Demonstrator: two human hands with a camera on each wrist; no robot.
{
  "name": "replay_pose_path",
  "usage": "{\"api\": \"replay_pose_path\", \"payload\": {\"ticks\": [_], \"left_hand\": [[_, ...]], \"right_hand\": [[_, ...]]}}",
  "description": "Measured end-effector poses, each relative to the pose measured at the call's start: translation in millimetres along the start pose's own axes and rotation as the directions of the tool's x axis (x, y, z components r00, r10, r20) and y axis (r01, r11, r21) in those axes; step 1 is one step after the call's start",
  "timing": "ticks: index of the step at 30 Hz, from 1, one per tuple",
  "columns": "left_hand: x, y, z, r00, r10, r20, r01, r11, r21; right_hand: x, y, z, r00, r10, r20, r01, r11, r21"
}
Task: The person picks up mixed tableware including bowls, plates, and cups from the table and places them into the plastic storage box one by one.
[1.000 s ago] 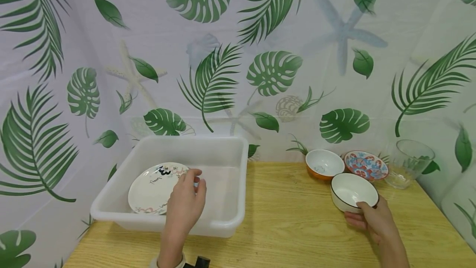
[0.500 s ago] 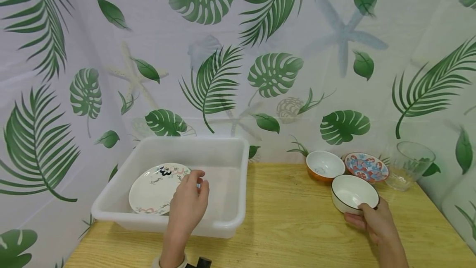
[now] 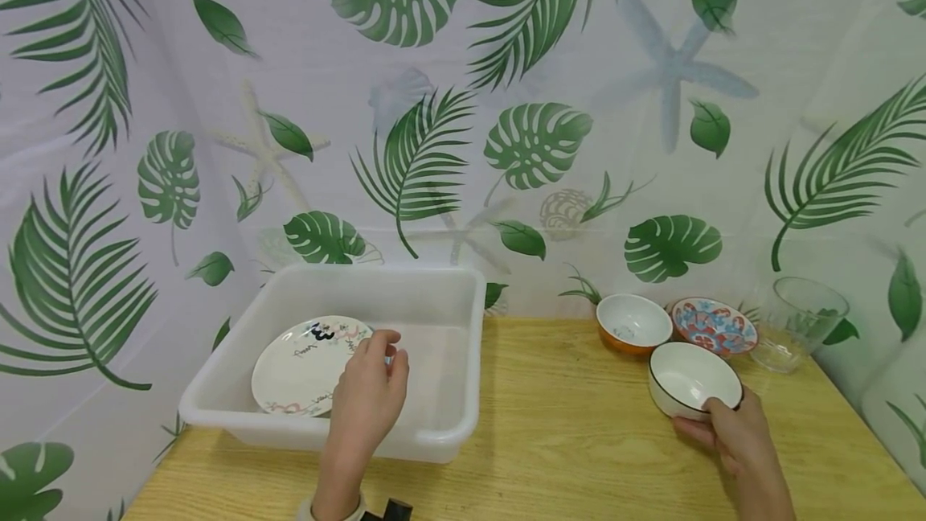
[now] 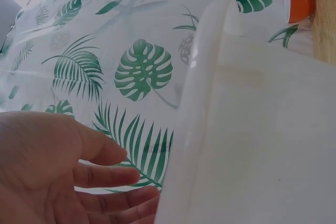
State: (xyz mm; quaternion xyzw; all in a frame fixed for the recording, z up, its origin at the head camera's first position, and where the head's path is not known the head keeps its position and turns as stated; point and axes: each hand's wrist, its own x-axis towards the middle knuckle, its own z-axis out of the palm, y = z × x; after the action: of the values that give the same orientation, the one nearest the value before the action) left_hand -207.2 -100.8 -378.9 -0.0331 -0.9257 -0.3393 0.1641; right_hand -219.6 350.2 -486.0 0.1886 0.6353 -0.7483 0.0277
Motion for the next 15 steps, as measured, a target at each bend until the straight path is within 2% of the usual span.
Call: {"api": "replay_pose_path", "payload": {"ticks": [15], "left_hand": [[0.6, -0.4, -0.5, 1.000, -0.002, 0.002, 0.002, 1.000, -0.003]], "right_hand": [[-2.0, -2.6, -0.1, 1.000, 0.001, 0.005, -0.001, 1.000, -0.002]]}}
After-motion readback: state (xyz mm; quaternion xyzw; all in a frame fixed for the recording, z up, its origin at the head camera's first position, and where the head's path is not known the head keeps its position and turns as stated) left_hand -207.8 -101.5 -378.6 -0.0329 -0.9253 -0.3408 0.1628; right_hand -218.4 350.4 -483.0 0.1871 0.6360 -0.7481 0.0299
